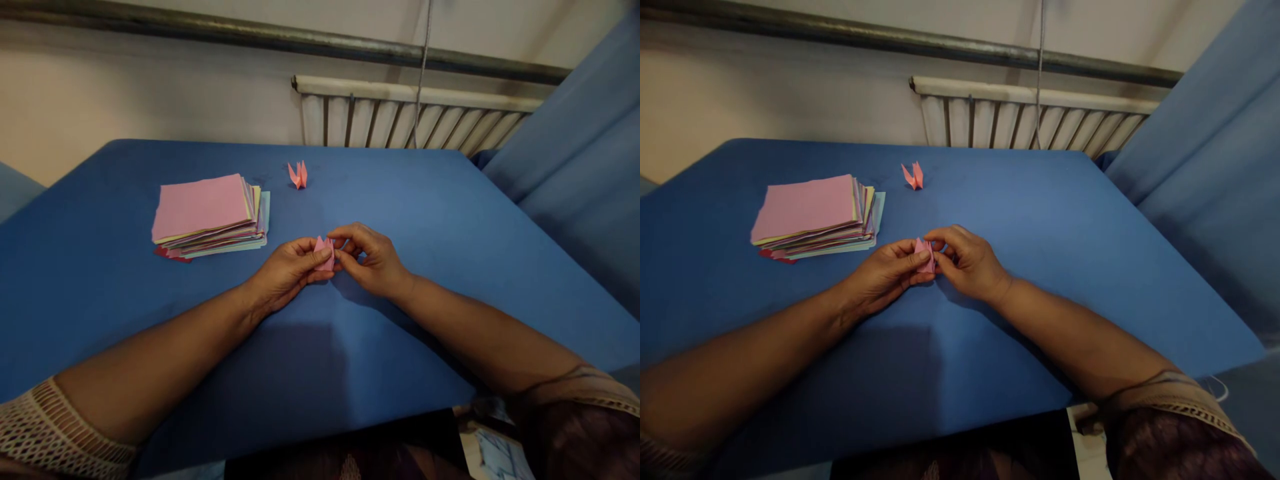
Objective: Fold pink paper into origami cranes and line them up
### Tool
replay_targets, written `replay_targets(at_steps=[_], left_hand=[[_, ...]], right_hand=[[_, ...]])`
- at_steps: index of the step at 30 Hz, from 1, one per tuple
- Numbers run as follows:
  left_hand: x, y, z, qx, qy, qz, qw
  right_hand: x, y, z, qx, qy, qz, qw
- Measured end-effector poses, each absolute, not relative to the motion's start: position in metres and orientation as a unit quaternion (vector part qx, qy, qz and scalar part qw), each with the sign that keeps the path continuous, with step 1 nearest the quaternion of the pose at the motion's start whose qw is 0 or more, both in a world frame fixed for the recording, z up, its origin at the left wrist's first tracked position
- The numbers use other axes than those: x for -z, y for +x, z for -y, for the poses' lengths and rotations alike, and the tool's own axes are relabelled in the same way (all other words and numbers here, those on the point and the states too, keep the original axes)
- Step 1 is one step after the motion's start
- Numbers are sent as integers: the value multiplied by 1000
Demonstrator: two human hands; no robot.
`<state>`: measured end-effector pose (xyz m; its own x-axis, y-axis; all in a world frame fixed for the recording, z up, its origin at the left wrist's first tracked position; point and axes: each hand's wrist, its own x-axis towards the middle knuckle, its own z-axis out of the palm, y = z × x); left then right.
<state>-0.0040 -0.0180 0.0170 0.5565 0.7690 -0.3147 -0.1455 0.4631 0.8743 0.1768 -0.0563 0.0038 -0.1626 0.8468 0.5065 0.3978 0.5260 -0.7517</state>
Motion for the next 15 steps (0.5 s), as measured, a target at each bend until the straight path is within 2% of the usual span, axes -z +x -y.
replay_targets(at_steps=[5,15], left_hand=[[-17,-3,19,-299,429,-365,770],[-19,-2,21,-295,451,-384,749]], right_hand=[[-4,177,57,-210,-431,730,487],[-6,177,55,-313,-443,692,476]])
